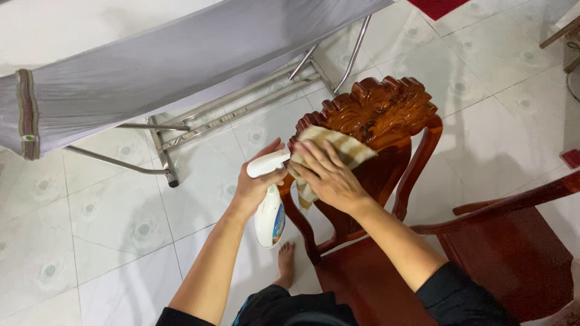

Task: The person cleans a wooden dining chair by spraying a cleaning solution and wiping the backrest and seat with a cloth. The person moves around the chair to clean different sides and then proceeds to clean a second chair in the same manner.

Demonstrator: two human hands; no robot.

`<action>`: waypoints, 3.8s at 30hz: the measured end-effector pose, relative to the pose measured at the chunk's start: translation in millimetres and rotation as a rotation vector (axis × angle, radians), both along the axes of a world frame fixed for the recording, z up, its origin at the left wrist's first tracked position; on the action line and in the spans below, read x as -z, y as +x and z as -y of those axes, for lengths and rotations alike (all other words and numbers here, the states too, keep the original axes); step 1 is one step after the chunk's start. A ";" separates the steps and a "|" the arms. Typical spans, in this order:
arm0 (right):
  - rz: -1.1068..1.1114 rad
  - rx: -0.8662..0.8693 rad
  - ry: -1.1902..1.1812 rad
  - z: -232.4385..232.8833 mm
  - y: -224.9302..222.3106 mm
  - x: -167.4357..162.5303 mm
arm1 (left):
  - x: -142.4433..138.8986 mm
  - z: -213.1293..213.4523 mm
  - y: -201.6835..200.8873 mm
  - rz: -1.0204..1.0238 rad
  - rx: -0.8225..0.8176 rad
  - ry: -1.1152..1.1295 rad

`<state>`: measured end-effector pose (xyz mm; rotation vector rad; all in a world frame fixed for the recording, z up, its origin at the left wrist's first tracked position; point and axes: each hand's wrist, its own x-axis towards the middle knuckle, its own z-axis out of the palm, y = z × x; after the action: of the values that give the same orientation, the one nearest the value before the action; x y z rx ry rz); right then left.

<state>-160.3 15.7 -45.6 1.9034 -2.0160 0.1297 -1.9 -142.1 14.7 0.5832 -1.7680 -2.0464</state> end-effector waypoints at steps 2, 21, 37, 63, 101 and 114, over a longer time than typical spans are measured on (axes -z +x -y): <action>0.147 0.010 -0.107 -11.5 -6.1 19.1 | -16.9 -3.2 -4.8 0.016 0.035 -0.026; 0.179 0.428 -0.395 -31.1 -83.9 -36.3 | -53.3 -57.9 -97.0 -0.090 0.116 -0.644; 0.499 0.337 -0.541 -38.2 -110.4 -90.1 | -48.4 -78.1 -155.0 0.122 0.078 -0.635; 0.467 0.653 -0.750 -35.1 -166.0 34.8 | -36.5 -71.8 -157.0 0.152 -0.222 -0.859; 1.441 0.622 -0.740 -101.8 -117.3 -81.2 | -43.3 -77.2 -150.3 0.115 -0.247 -0.966; 1.307 0.505 -0.578 -56.4 -154.8 -61.9 | -46.9 -88.6 -145.2 0.067 -0.246 -0.933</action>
<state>-315.2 72.1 16.3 0.8463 -2.5892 1.9496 -147.1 -53.5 61.6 0.5181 -2.2652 -0.8739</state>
